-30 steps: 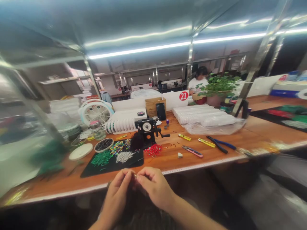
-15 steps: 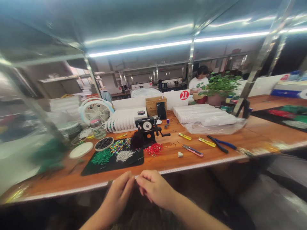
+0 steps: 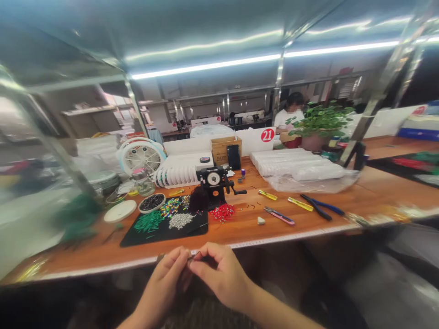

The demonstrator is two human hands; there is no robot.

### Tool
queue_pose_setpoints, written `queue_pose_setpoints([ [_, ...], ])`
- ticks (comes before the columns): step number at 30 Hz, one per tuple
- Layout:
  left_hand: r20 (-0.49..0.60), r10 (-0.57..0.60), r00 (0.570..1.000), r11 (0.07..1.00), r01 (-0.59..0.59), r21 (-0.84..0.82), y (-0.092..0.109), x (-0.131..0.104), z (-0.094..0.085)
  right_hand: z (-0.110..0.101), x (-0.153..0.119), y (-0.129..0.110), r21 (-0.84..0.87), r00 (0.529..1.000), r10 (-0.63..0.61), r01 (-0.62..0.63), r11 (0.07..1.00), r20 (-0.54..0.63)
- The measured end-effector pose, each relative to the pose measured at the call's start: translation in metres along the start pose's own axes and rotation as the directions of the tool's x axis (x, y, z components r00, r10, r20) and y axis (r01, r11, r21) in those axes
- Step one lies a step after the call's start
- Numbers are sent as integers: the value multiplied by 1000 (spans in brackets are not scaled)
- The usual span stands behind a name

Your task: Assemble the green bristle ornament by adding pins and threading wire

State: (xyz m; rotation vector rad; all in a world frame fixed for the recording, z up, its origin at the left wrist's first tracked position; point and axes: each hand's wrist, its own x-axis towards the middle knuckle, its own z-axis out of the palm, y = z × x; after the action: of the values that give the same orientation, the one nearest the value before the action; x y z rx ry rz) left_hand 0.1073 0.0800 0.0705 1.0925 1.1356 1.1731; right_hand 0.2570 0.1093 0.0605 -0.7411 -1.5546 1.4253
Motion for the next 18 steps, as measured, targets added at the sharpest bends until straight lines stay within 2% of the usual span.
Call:
queue_pose_setpoints([
  [2, -1, 50, 999, 994, -50, 99, 1, -1, 0, 0, 0, -2, -14, 999, -1, 1, 1000, -37],
  [4, 22, 45, 999, 992, -47, 118, 3, -4, 1, 0, 0, -1, 84, 1000, 24, -24, 996, 4],
  [7, 99, -11, 995, 999, 14, -30, 4, -7, 5, 3, -1, 2, 374, 989, 28, -80, 924, 142],
  [9, 151, -27, 988, 983, 53, -174, 5, -9, 9, 5, -2, 4, 518, 983, -1, -95, 850, 181],
  [13, 160, -61, 985, 914, 120, -387, 9, -12, 18, 9, -3, 7, 606, 981, -40, -83, 791, 187],
  [18, 119, -80, 990, 876, 127, -466, 15, -11, 26, 11, 0, 10, 637, 985, -40, -77, 767, 167],
])
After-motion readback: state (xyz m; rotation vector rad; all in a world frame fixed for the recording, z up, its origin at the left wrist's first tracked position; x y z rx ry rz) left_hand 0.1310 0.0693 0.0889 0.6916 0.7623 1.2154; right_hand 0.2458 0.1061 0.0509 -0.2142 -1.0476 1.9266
